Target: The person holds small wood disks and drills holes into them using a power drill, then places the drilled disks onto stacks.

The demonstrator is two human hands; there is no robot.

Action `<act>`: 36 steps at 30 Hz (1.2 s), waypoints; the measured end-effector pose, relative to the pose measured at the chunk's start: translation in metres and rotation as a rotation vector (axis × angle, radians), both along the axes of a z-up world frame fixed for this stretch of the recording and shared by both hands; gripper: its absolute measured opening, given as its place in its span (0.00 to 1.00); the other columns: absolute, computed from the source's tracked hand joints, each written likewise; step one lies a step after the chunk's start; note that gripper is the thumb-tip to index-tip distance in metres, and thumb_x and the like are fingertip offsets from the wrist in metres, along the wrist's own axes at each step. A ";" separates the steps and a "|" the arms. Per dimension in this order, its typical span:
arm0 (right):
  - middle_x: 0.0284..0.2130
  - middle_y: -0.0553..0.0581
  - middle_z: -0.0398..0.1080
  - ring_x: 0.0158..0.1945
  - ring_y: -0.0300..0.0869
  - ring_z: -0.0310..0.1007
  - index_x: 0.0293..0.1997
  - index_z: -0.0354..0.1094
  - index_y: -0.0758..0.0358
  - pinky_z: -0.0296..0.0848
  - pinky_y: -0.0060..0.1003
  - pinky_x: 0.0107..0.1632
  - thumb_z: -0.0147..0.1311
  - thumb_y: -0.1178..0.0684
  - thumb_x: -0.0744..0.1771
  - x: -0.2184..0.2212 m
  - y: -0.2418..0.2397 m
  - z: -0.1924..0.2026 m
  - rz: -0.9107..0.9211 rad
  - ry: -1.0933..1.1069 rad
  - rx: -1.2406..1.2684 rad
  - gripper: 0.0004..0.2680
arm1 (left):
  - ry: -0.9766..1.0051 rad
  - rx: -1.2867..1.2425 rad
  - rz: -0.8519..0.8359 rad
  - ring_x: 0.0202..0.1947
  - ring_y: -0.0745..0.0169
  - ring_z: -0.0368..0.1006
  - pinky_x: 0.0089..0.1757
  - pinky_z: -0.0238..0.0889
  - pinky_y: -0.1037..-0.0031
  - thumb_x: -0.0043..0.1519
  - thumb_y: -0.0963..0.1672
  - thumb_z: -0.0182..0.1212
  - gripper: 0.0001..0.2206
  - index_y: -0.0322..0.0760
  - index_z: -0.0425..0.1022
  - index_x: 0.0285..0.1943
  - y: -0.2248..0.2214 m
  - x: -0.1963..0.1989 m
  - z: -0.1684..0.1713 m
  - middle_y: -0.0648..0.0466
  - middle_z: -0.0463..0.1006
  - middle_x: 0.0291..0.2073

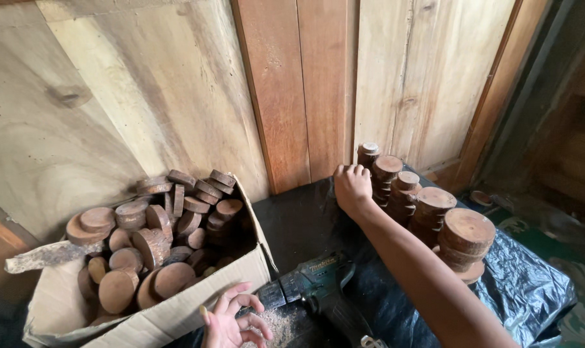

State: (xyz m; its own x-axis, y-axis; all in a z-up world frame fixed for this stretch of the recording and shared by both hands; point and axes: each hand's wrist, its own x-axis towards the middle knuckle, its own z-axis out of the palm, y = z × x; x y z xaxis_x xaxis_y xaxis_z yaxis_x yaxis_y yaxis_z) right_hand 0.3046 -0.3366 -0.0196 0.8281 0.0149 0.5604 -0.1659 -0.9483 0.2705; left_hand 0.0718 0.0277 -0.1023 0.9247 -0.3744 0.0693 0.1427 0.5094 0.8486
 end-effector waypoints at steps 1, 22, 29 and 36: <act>0.42 0.66 0.74 0.45 0.55 0.73 0.51 0.68 0.62 0.71 0.47 0.45 0.50 0.52 0.65 -0.001 0.000 0.003 -0.001 0.001 0.000 0.11 | 0.001 0.000 -0.001 0.26 0.21 0.78 0.24 0.76 0.49 0.43 0.69 0.49 0.52 0.35 0.60 0.69 0.000 0.002 -0.003 0.31 0.69 0.43; 0.40 0.53 0.70 0.42 0.45 0.69 0.53 0.70 0.58 0.61 0.40 0.51 0.52 0.50 0.65 -0.029 0.010 0.000 0.046 -0.121 -0.235 0.12 | -0.117 0.024 0.098 0.24 0.33 0.79 0.20 0.73 0.58 0.54 0.67 0.44 0.46 0.30 0.62 0.67 -0.008 -0.014 0.021 0.33 0.70 0.39; 0.26 0.51 0.73 0.29 0.46 0.75 0.30 0.69 0.47 0.66 0.43 0.38 0.54 0.47 0.64 -0.117 0.026 0.019 0.338 -0.124 -0.064 0.04 | -0.205 -0.030 0.215 0.23 0.46 0.77 0.21 0.63 0.68 0.59 0.66 0.41 0.40 0.27 0.71 0.55 -0.014 -0.026 0.035 0.39 0.74 0.35; 0.32 0.61 0.80 0.46 0.57 0.80 0.25 0.72 0.63 0.74 0.51 0.44 0.39 0.22 0.67 -0.222 0.040 0.108 0.133 0.743 0.498 0.30 | -0.269 0.064 0.294 0.24 0.53 0.76 0.24 0.63 0.72 0.63 0.62 0.36 0.40 0.24 0.69 0.65 -0.020 -0.042 0.065 0.41 0.74 0.34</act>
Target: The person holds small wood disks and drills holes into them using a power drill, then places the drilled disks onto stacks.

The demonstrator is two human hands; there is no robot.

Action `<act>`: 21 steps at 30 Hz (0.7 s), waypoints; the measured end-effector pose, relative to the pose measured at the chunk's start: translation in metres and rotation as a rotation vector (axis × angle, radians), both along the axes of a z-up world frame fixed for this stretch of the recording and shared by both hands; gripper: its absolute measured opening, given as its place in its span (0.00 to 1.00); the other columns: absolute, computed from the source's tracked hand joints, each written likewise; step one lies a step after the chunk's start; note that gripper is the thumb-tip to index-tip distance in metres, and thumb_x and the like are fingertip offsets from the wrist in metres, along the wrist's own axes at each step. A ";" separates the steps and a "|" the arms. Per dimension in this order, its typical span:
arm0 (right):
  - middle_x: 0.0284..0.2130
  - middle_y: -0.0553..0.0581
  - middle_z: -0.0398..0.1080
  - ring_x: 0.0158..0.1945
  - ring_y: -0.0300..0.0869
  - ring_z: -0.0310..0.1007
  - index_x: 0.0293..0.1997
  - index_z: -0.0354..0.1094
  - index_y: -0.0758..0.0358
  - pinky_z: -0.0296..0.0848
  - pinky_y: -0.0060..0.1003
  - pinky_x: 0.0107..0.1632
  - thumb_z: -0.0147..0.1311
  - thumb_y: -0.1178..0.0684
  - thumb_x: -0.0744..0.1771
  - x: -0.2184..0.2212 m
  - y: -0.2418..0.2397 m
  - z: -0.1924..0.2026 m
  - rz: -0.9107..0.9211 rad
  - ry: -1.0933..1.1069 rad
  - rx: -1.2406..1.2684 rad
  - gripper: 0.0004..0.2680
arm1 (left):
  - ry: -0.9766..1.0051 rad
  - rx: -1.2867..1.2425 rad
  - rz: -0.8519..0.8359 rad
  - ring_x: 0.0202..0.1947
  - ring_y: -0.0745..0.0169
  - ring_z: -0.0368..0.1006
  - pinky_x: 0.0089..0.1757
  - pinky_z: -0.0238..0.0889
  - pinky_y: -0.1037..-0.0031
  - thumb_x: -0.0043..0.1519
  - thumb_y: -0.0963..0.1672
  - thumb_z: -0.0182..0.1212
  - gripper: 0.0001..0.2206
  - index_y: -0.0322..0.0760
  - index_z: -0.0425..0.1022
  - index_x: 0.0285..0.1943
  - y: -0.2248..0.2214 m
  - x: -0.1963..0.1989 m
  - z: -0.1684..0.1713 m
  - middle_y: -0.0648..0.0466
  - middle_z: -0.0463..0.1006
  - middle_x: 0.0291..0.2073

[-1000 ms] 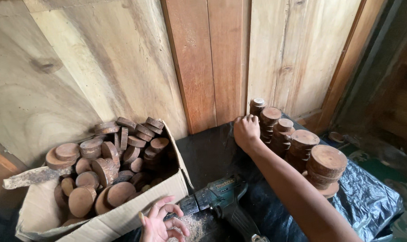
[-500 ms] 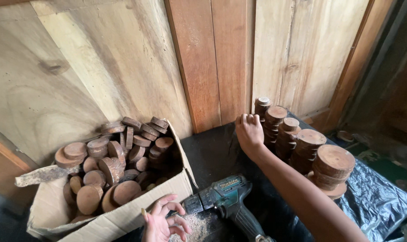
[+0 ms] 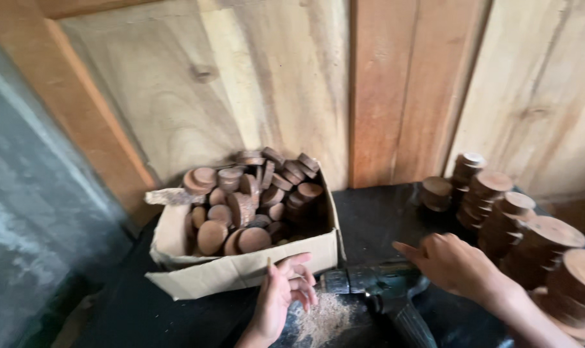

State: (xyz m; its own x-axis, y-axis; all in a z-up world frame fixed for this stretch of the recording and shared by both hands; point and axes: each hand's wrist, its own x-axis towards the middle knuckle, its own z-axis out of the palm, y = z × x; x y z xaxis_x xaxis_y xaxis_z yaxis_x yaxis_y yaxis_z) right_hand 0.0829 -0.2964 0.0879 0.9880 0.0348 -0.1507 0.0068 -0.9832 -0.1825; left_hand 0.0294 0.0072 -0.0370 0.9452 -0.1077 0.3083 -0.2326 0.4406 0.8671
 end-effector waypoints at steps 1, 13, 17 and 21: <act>0.32 0.61 0.80 0.46 0.57 0.80 0.25 0.72 0.63 0.74 0.51 0.44 0.39 0.22 0.67 -0.010 0.002 0.012 0.021 -0.004 0.000 0.30 | -0.004 0.000 0.021 0.24 0.53 0.76 0.24 0.63 0.72 0.63 0.62 0.36 0.40 0.24 0.69 0.65 0.000 -0.005 0.008 0.41 0.74 0.34; 0.25 0.40 0.60 0.27 0.29 0.58 0.29 0.62 0.49 0.62 0.25 0.34 0.46 0.14 0.65 -0.037 -0.010 -0.037 0.264 0.519 -0.040 0.27 | -0.140 0.225 0.182 0.24 0.54 0.78 0.24 0.71 0.72 0.68 0.56 0.38 0.31 0.20 0.69 0.60 0.001 -0.020 0.043 0.44 0.77 0.30; 0.38 0.56 0.50 0.36 0.48 0.57 0.78 0.16 0.16 0.59 0.46 0.37 0.42 0.57 0.73 0.004 -0.054 -0.144 0.991 0.097 -0.433 0.34 | -0.290 0.281 0.416 0.20 0.62 0.77 0.22 0.72 0.77 0.71 0.49 0.45 0.19 0.28 0.74 0.52 -0.004 -0.021 0.058 0.49 0.78 0.24; 0.25 0.46 0.69 0.32 0.33 0.74 0.23 0.63 0.51 0.67 0.31 0.41 0.48 0.12 0.62 -0.035 -0.002 -0.054 0.117 0.372 -0.038 0.29 | -0.292 0.455 0.474 0.23 0.67 0.74 0.23 0.69 0.82 0.70 0.43 0.51 0.10 0.30 0.75 0.50 -0.009 -0.028 0.087 0.53 0.78 0.24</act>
